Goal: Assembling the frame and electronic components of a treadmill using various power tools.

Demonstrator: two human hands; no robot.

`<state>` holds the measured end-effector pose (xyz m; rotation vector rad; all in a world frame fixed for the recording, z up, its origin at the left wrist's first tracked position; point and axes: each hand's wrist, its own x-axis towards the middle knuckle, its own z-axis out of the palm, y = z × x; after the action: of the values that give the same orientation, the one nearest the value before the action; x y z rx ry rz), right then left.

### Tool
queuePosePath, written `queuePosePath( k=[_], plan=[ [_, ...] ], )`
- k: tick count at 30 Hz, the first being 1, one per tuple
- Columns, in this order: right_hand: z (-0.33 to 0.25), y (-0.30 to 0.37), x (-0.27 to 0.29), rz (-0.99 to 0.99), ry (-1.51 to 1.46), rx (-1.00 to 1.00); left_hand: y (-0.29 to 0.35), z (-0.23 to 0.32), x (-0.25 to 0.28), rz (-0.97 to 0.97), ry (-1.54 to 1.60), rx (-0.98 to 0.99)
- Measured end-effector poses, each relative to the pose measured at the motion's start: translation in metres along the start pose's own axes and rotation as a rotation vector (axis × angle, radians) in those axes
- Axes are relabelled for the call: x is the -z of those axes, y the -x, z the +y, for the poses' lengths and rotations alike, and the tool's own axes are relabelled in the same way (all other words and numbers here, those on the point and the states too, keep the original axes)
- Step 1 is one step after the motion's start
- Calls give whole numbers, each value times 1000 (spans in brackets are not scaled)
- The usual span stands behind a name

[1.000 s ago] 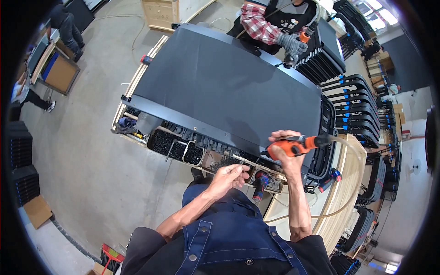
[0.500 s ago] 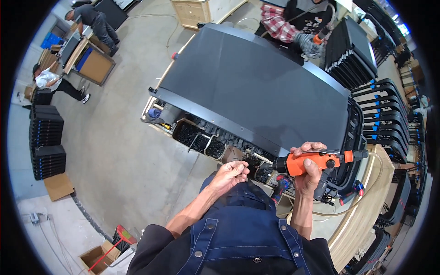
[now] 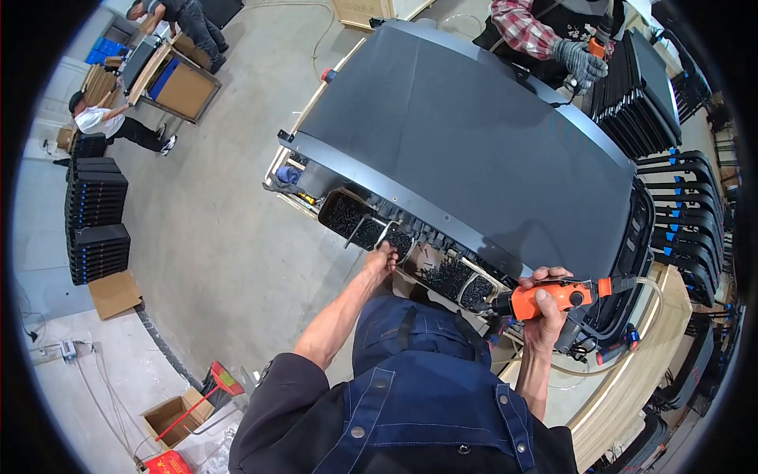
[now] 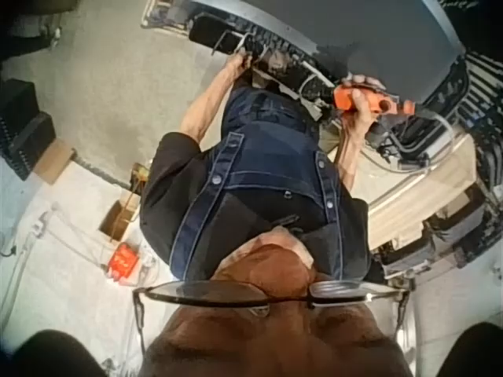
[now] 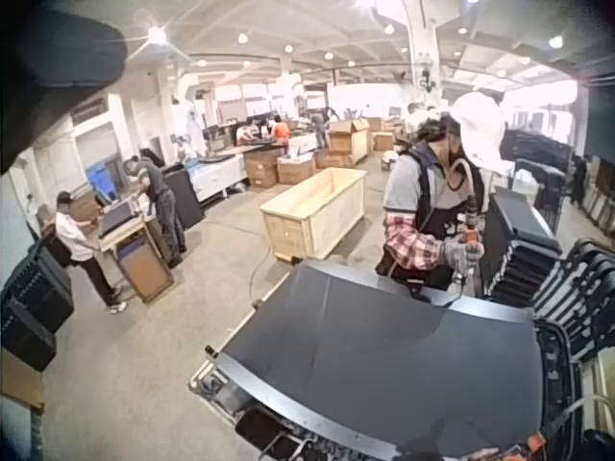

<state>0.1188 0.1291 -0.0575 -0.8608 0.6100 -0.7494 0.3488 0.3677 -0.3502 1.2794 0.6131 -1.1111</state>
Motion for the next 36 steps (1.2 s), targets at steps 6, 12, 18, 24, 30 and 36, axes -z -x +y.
queuePosePath(
  k=[6,12,18,24,30,36],
  plan=[
    [8,-9,-27,-42,12,21,82,34,-20,-301,13,23],
    [23,-22,-76,-161,-87,1,176,62,-46,-605,-13,-97],
    [30,-24,-99,-218,-114,55,200,72,-45,-615,50,-28],
    [32,-18,-107,-186,-105,104,194,69,-46,-521,155,-38],
    [39,-17,-110,-103,-105,136,191,77,-53,-603,280,68],
    [45,-25,-121,-53,-88,171,187,87,-55,-622,338,152]
  ],
)
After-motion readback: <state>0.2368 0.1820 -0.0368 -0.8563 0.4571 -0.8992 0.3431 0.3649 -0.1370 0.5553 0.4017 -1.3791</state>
